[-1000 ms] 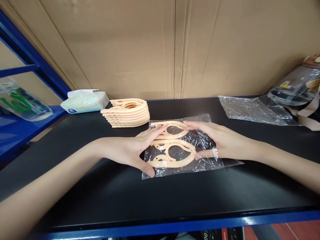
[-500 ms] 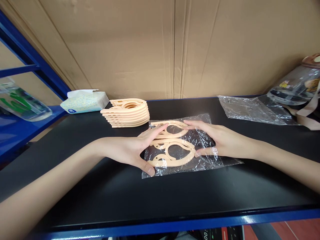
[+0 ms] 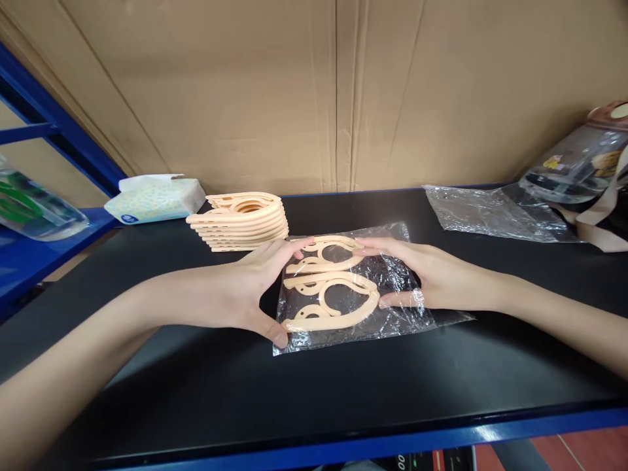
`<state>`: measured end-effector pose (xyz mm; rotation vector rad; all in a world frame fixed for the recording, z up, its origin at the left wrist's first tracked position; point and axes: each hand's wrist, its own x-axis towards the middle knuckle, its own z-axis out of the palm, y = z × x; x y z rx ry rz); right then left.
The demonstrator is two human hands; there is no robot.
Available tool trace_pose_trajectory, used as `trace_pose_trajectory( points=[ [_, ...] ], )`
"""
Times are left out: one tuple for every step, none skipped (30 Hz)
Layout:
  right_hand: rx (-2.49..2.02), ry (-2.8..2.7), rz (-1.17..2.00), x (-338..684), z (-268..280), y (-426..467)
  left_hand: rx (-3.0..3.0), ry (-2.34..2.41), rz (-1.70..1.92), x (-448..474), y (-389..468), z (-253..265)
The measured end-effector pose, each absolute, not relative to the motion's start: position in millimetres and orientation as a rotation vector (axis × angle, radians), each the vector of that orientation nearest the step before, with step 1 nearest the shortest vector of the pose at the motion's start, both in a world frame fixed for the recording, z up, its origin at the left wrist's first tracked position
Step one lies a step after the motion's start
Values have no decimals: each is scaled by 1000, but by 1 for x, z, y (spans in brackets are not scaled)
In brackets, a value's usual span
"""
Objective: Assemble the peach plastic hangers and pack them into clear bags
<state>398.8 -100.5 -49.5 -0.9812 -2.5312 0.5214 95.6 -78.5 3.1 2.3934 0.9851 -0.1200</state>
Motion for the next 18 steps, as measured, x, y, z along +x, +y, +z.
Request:
trace_pose_trajectory(
  points=[
    [-973, -2530, 530, 398, -49, -101, 2393, 987, -112, 97, -80, 4],
    [-971, -2528, 535, 398, -49, -101, 2392, 988, -107, 97, -80, 4],
    [-973, -2527, 542, 398, -48, -100, 2389, 991, -102, 98, -81, 4],
    [-979, -2526, 549, 398, -48, -100, 2387, 995, -97, 98, -81, 4],
    [-987, -2525, 557, 398, -48, -100, 2384, 998, -94, 98, -80, 3],
    [-996, -2525, 565, 398, -48, -100, 2380, 998, -95, 98, -80, 3],
    [-1002, -2523, 573, 398, -48, -101, 2377, 992, -95, 98, -79, 2],
    [-1007, -2521, 581, 398, -48, -101, 2375, 981, -92, 97, -79, 2],
    [-1009, -2521, 588, 398, -48, -101, 2375, 969, -83, 97, -78, 1],
    [-1012, -2521, 595, 398, -47, -101, 2374, 958, -73, 96, -78, 1],
    [-1013, -2521, 603, 397, -46, -102, 2374, 951, -64, 96, -77, 1],
    [-1013, -2520, 613, 397, -45, -102, 2372, 947, -59, 95, -77, 1],
    [-1014, -2519, 623, 397, -45, -102, 2370, 946, -59, 95, -77, 1],
    [-1014, -2519, 634, 397, -44, -103, 2368, 945, -62, 95, -76, 1],
    [-1012, -2516, 643, 396, -43, -103, 2366, 944, -66, 95, -76, 1],
    [-1012, -2513, 653, 396, -42, -103, 2368, 938, -63, 95, -76, 1],
    [-1011, -2511, 660, 396, -42, -103, 2373, 929, -53, 96, -76, 1],
    [-1013, -2508, 665, 396, -42, -103, 2379, 918, -45, 96, -76, 1]
  ],
)
